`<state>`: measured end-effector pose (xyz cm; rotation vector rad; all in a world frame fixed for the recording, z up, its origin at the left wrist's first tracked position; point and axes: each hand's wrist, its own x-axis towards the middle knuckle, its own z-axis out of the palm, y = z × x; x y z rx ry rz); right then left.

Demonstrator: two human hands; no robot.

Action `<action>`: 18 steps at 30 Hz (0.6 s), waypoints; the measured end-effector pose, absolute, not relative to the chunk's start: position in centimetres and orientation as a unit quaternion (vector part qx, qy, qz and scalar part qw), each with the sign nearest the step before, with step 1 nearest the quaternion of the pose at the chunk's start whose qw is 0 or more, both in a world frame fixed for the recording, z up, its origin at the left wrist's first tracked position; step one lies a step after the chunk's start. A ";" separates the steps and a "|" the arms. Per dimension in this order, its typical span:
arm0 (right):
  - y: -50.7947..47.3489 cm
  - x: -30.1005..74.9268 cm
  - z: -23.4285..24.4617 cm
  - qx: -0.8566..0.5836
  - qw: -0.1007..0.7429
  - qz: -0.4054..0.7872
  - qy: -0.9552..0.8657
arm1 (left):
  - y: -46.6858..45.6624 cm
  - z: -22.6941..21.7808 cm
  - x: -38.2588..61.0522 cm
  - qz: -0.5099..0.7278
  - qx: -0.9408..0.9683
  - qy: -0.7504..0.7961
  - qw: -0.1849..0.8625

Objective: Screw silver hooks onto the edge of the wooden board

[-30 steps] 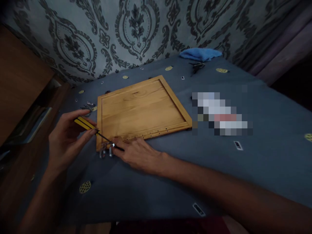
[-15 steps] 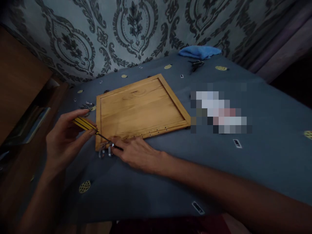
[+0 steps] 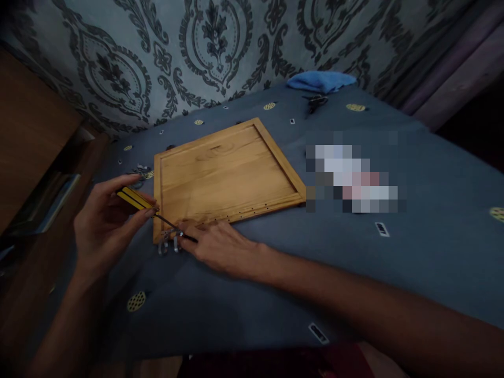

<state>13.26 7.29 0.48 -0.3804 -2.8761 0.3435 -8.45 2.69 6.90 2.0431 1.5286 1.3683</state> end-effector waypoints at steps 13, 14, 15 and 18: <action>7.2 13.1 1.2 -0.128 0.071 0.091 -0.985 | 2.9 7.3 -8.0 0.484 0.694 0.530 0.055; 7.2 13.2 1.2 -0.127 0.075 0.091 -0.985 | 2.9 7.5 -7.9 0.487 0.697 0.522 0.071; 7.2 13.2 1.2 -0.126 0.080 0.091 -0.985 | 2.9 7.6 -7.9 0.488 0.700 0.514 0.092; 7.3 13.2 1.1 -0.120 0.093 0.095 -0.984 | 2.9 8.0 -8.0 0.475 0.705 0.502 0.161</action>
